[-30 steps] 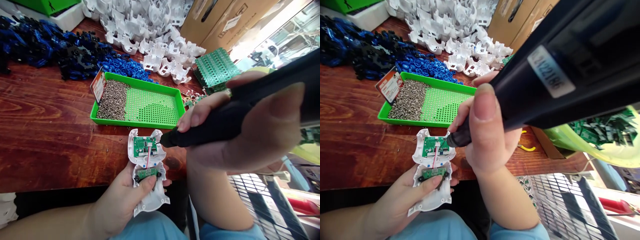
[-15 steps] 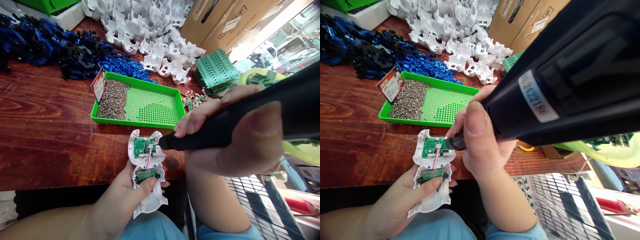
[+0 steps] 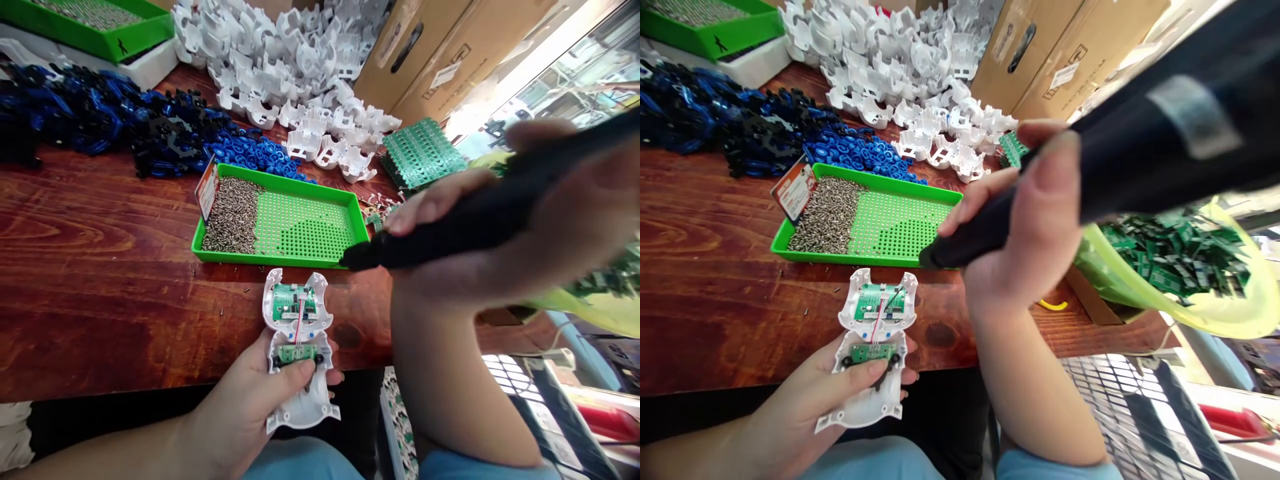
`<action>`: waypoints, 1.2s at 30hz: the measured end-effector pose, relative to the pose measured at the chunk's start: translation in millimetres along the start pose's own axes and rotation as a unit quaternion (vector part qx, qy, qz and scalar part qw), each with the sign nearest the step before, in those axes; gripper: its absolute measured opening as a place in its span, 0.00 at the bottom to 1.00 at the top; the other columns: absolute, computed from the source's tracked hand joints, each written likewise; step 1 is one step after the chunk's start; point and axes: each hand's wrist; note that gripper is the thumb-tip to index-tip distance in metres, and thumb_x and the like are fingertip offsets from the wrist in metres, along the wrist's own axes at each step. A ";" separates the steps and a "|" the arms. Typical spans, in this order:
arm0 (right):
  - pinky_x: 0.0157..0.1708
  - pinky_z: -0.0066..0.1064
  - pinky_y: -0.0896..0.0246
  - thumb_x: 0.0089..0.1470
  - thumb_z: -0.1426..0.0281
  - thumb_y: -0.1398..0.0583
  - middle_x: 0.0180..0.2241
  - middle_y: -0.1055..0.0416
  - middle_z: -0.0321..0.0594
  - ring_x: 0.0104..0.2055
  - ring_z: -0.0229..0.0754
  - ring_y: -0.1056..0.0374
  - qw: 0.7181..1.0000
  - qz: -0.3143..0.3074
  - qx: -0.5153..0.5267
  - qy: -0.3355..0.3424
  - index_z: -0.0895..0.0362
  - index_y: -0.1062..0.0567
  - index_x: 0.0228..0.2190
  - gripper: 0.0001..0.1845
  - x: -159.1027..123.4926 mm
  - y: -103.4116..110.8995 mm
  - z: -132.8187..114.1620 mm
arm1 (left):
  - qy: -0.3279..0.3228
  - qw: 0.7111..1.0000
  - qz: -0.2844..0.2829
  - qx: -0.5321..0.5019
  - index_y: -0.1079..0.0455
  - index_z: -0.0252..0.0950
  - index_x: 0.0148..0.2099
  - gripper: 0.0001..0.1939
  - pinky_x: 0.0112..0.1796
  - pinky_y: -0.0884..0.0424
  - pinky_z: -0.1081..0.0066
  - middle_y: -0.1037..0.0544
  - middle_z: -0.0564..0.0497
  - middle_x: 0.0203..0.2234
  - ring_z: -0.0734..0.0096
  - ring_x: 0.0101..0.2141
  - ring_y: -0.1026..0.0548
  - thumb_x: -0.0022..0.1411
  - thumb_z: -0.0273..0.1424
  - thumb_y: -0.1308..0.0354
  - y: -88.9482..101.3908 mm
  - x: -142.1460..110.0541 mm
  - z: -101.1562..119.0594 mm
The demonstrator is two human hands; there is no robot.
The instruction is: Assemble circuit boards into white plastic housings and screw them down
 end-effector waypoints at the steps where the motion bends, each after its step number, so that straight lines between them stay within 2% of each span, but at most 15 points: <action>1: 0.12 0.29 0.48 0.55 0.58 0.44 0.16 0.40 0.27 0.14 0.34 0.41 0.999 0.020 0.012 0.024 0.46 0.34 0.30 0.07 7.7 -0.4 11.2 | 0.002 1.000 0.001 -0.001 0.25 0.34 0.42 0.10 0.36 0.26 0.70 0.20 0.46 0.37 0.62 0.37 0.21 0.56 0.25 0.37 0.5 -0.3 0.7; 2: 0.11 0.28 0.50 0.52 0.60 0.41 0.16 0.40 0.27 0.14 0.33 0.41 0.997 0.045 0.022 0.060 0.49 0.34 0.30 0.07 15.9 -1.0 24.1 | 0.003 1.000 0.000 -0.002 0.25 0.34 0.43 0.11 0.36 0.26 0.70 0.20 0.46 0.38 0.62 0.38 0.21 0.55 0.24 0.38 1.1 -0.4 1.0; 4: 0.10 0.28 0.52 0.49 0.59 0.40 0.16 0.40 0.26 0.12 0.33 0.43 0.993 0.048 0.017 0.104 0.51 0.35 0.30 0.11 32.1 -2.2 50.7 | 0.002 1.000 -0.010 -0.005 0.25 0.35 0.44 0.13 0.38 0.26 0.69 0.20 0.46 0.40 0.60 0.40 0.22 0.54 0.23 0.38 2.9 0.3 0.9; 7: 0.11 0.27 0.50 0.49 0.57 0.40 0.15 0.41 0.24 0.12 0.32 0.44 0.994 0.040 0.000 0.104 0.50 0.37 0.31 0.13 50.3 -3.2 81.7 | -0.004 0.999 -0.034 -0.015 0.26 0.36 0.45 0.15 0.40 0.27 0.69 0.20 0.46 0.40 0.61 0.41 0.22 0.53 0.23 0.37 4.9 2.5 -0.2; 10: 0.12 0.27 0.49 0.49 0.56 0.39 0.16 0.42 0.23 0.13 0.31 0.45 0.995 0.038 0.003 0.094 0.49 0.39 0.28 0.15 57.3 -3.2 96.6 | 0.000 0.999 -0.034 -0.019 0.26 0.35 0.45 0.14 0.41 0.28 0.69 0.20 0.45 0.40 0.62 0.42 0.23 0.54 0.24 0.37 4.8 3.3 -1.2; 14: 0.12 0.26 0.51 0.48 0.53 0.40 0.16 0.43 0.23 0.13 0.31 0.45 0.996 0.037 -0.006 0.085 0.49 0.40 0.29 0.17 57.8 -2.5 101.7 | 0.008 0.999 -0.022 -0.031 0.27 0.36 0.46 0.16 0.41 0.28 0.68 0.20 0.45 0.40 0.60 0.43 0.23 0.53 0.25 0.36 4.0 1.6 -2.4; 18: 0.12 0.27 0.51 0.46 0.54 0.38 0.15 0.42 0.22 0.13 0.31 0.46 0.996 0.039 -0.001 0.082 0.48 0.40 0.28 0.17 57.4 -2.5 101.0 | 0.007 0.999 -0.029 -0.030 0.26 0.37 0.45 0.16 0.42 0.28 0.68 0.20 0.46 0.40 0.59 0.44 0.23 0.52 0.26 0.34 5.1 2.2 -3.7; 24: 0.13 0.31 0.50 0.47 0.49 0.38 0.15 0.42 0.24 0.13 0.34 0.47 0.997 0.030 -0.027 0.064 0.48 0.41 0.29 0.21 53.5 -3.8 99.2 | -0.011 0.999 -0.038 -0.010 0.25 0.37 0.43 0.15 0.40 0.27 0.69 0.20 0.47 0.39 0.60 0.42 0.22 0.52 0.26 0.33 5.8 5.6 -5.4; 27: 0.12 0.30 0.51 0.48 0.51 0.38 0.15 0.42 0.24 0.13 0.33 0.47 0.997 0.036 -0.014 0.073 0.48 0.41 0.29 0.20 53.4 -5.0 99.7 | -0.016 0.999 -0.034 -0.018 0.25 0.37 0.43 0.15 0.39 0.26 0.70 0.21 0.47 0.39 0.61 0.41 0.22 0.51 0.24 0.33 4.9 5.5 -5.8; 29: 0.11 0.28 0.52 0.49 0.53 0.38 0.15 0.43 0.24 0.13 0.32 0.46 0.994 0.053 -0.005 0.093 0.49 0.40 0.29 0.18 54.5 -6.2 95.6 | -0.015 0.999 -0.030 -0.022 0.26 0.37 0.44 0.15 0.35 0.25 0.70 0.21 0.47 0.38 0.60 0.40 0.22 0.51 0.24 0.34 4.5 5.2 -6.0; 33: 0.13 0.24 0.49 0.55 0.57 0.42 0.16 0.45 0.25 0.15 0.32 0.41 0.987 0.086 -0.028 0.132 0.51 0.39 0.27 0.13 49.5 -4.3 62.5 | -0.022 1.000 -0.020 0.001 0.28 0.35 0.44 0.15 0.28 0.24 0.70 0.21 0.45 0.38 0.60 0.37 0.22 0.52 0.24 0.36 2.9 4.7 -6.0; 34: 0.13 0.24 0.48 0.56 0.58 0.44 0.16 0.45 0.26 0.15 0.32 0.40 0.987 0.081 -0.029 0.137 0.51 0.38 0.27 0.12 44.5 -1.8 49.0 | -0.025 1.000 -0.015 0.004 0.29 0.35 0.45 0.16 0.28 0.23 0.70 0.22 0.45 0.39 0.60 0.37 0.22 0.52 0.23 0.36 2.2 4.7 -5.9; 36: 0.12 0.26 0.46 0.57 0.57 0.45 0.16 0.44 0.28 0.16 0.33 0.40 0.993 0.025 -0.025 0.109 0.51 0.35 0.25 0.14 28.8 5.5 18.1 | -0.028 1.000 -0.006 0.007 0.30 0.35 0.45 0.16 0.28 0.23 0.70 0.22 0.45 0.40 0.59 0.38 0.22 0.52 0.22 0.37 0.4 4.7 -5.4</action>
Point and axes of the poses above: each hand's wrist, its own x-axis towards the middle knuckle, its own y-axis out of the back of the hand, z = x × y
